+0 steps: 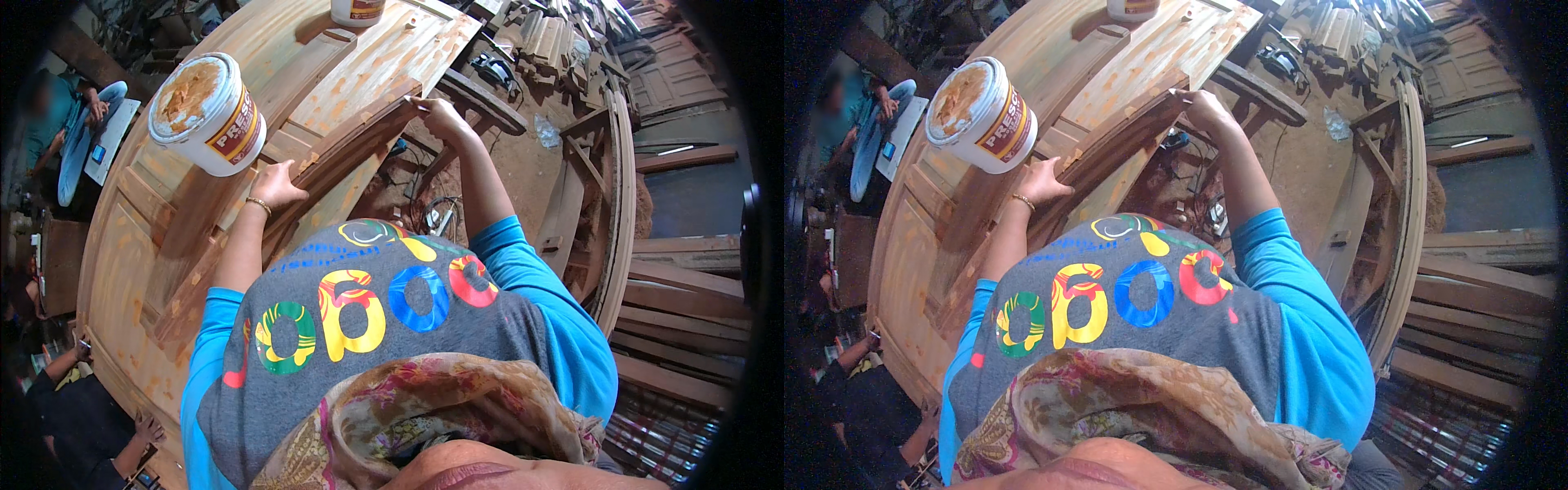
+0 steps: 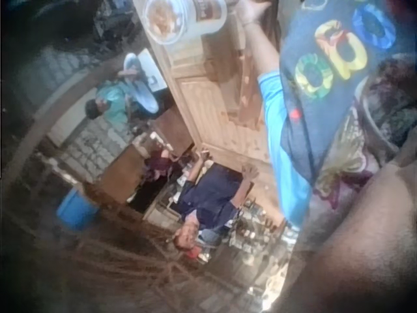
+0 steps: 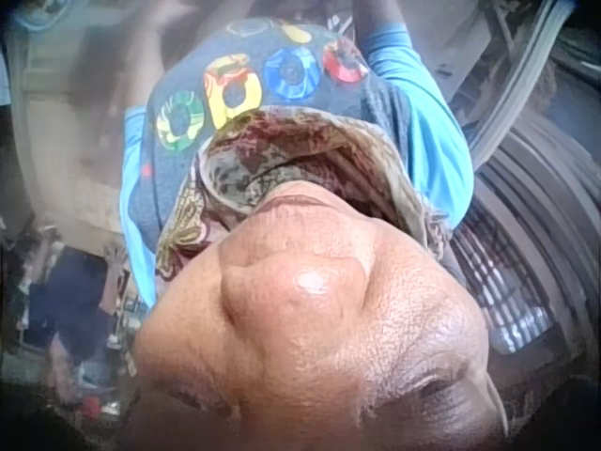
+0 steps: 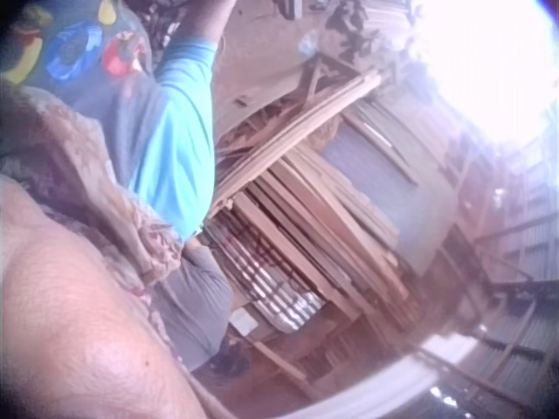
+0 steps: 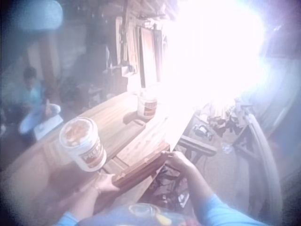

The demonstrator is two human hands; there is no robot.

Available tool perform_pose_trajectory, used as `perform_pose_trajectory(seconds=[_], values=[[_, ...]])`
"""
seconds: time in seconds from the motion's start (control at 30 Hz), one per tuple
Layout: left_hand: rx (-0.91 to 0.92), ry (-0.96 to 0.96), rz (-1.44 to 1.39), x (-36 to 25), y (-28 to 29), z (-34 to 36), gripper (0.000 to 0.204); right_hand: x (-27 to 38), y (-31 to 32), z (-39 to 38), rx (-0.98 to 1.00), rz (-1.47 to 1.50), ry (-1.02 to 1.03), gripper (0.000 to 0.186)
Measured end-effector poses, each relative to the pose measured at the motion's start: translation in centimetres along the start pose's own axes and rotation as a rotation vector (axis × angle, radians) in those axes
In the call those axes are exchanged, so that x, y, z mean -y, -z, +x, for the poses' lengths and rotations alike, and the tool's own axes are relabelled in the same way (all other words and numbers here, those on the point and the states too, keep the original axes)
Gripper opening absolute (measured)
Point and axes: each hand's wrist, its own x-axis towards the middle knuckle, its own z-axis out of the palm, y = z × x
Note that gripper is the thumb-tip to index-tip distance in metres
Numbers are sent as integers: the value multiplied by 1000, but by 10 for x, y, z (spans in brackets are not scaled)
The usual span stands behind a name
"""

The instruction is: The person applies a wood finish to a long wooden molding using a small brush, repeatedly dipping the brush into a container of finish and spreading it along the molding's surface. The person repositions the molding on the workbench to reach different sections.

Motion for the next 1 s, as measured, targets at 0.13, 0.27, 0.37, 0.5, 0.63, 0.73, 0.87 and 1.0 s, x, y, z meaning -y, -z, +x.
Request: perform_pose_trajectory(seconds=[0.13,0.27,0.37,0.5,0.63,0.73,0.87,1.0], values=[[-27,-24,12,-3,-8,12,88,-26,0,25,-119,-77,-42,43],[-75,-7,12,5,-14,6,85,8,-3,13,-5,-14,-232,41],[-46,-4,-9,-4,-8,6,85,-6,-14,9,-127,-57,-219,41],[-27,15,25,-6,-9,3,85,-12,-12,15,-5,-53,-218,40],[-47,0,32,-4,-11,7,83,2,-19,2,8,-9,-131,40],[-41,-4,41,-5,-10,8,82,24,-27,-20,4,27,-78,40],[-38,23,50,-4,-13,11,82,45,-55,-39,48,107,-150,38],[-41,18,53,0,-16,16,82,89,-77,-76,147,-3,-176,41]])
